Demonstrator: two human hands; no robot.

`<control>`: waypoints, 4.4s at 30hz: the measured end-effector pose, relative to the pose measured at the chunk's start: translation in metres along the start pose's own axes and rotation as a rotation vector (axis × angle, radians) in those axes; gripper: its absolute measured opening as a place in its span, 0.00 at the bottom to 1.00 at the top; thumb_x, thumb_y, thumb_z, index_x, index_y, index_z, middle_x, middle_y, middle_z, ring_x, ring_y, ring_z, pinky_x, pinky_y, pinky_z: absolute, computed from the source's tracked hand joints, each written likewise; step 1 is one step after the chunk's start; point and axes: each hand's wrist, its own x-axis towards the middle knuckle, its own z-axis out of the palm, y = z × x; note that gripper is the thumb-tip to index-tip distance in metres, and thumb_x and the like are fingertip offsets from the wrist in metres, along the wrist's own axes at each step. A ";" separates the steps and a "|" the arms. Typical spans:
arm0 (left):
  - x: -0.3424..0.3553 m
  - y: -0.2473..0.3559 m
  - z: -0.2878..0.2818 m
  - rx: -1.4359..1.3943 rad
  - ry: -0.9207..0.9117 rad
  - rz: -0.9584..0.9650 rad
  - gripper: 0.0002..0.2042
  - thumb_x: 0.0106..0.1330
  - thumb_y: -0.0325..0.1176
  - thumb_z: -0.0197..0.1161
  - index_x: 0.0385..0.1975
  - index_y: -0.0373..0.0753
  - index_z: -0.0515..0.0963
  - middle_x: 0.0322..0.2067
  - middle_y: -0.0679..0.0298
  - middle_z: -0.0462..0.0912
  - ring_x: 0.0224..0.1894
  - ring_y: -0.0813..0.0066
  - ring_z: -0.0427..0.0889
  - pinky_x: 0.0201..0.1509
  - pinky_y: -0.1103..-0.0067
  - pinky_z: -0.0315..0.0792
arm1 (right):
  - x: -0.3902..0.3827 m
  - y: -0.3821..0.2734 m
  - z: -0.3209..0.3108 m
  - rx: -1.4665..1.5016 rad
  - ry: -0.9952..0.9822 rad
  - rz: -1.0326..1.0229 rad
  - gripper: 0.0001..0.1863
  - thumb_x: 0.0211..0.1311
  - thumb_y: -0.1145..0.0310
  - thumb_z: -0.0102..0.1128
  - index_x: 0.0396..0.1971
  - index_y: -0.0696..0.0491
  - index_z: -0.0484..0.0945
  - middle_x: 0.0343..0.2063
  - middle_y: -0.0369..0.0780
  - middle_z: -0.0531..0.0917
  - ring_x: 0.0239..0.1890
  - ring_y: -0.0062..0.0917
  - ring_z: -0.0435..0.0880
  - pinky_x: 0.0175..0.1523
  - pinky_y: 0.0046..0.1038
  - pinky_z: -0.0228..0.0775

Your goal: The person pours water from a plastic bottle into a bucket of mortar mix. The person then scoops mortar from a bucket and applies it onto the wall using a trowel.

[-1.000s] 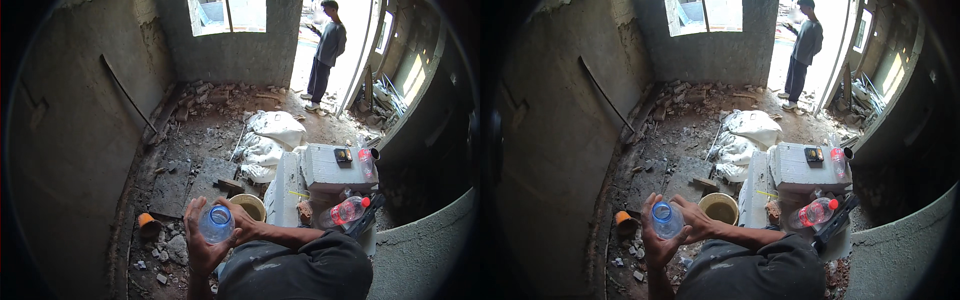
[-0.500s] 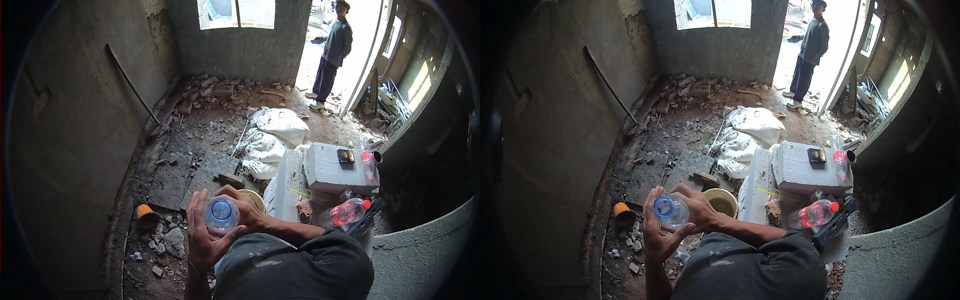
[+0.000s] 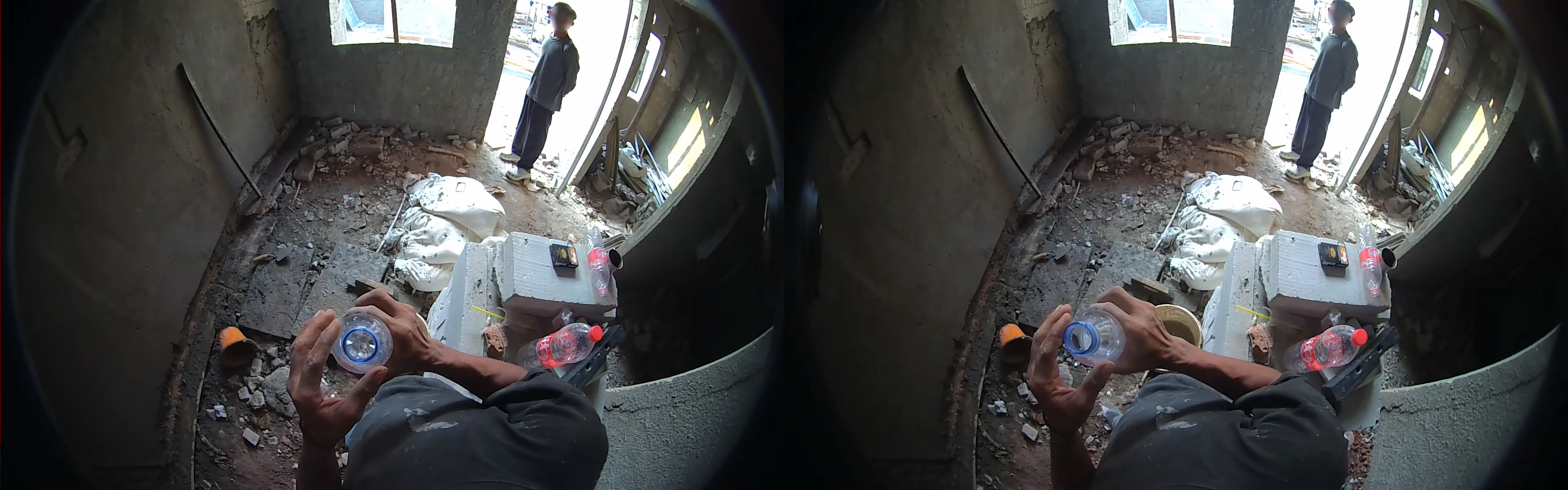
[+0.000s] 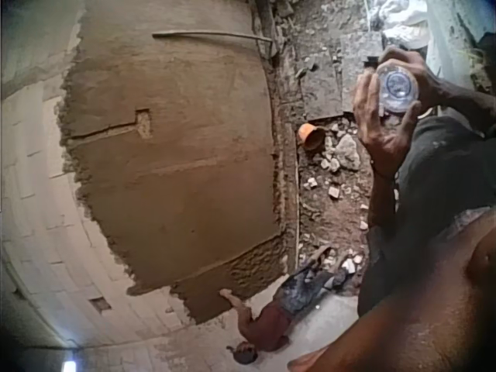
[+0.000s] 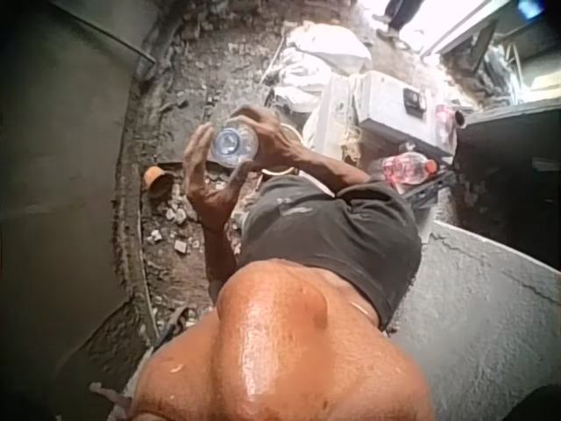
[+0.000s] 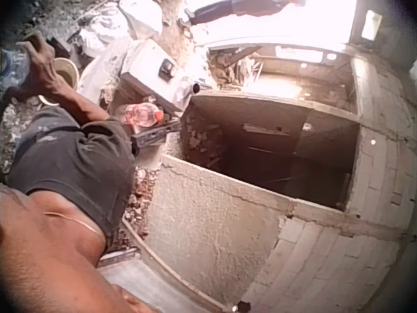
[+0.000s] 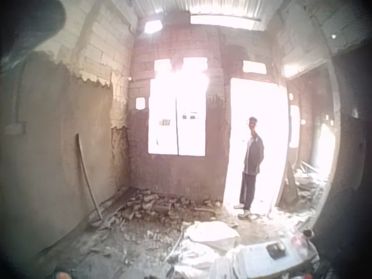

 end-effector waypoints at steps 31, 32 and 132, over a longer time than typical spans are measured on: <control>-0.008 0.010 -0.011 0.022 0.065 0.055 0.33 0.46 0.34 0.75 0.55 0.35 0.70 0.51 0.46 0.73 0.53 0.52 0.75 0.54 0.65 0.73 | 0.010 -0.006 0.012 -0.038 0.006 -0.088 0.32 0.32 0.64 0.75 0.45 0.54 0.76 0.39 0.42 0.75 0.37 0.34 0.81 0.38 0.32 0.76; -0.008 0.010 -0.012 0.023 0.067 0.057 0.33 0.46 0.34 0.75 0.55 0.35 0.70 0.51 0.46 0.73 0.53 0.52 0.75 0.54 0.65 0.73 | 0.010 -0.006 0.012 -0.034 0.004 -0.088 0.33 0.32 0.63 0.75 0.45 0.54 0.76 0.39 0.42 0.75 0.37 0.34 0.81 0.38 0.32 0.76; 0.084 0.119 -0.096 -0.269 0.172 0.715 0.25 0.70 0.42 0.52 0.56 0.26 0.66 0.57 0.45 0.67 0.60 0.57 0.68 0.64 0.64 0.63 | 0.205 -0.176 -0.105 -0.388 0.469 -1.270 0.22 0.38 0.65 0.71 0.36 0.62 0.81 0.29 0.43 0.75 0.21 0.23 0.78 0.23 0.22 0.72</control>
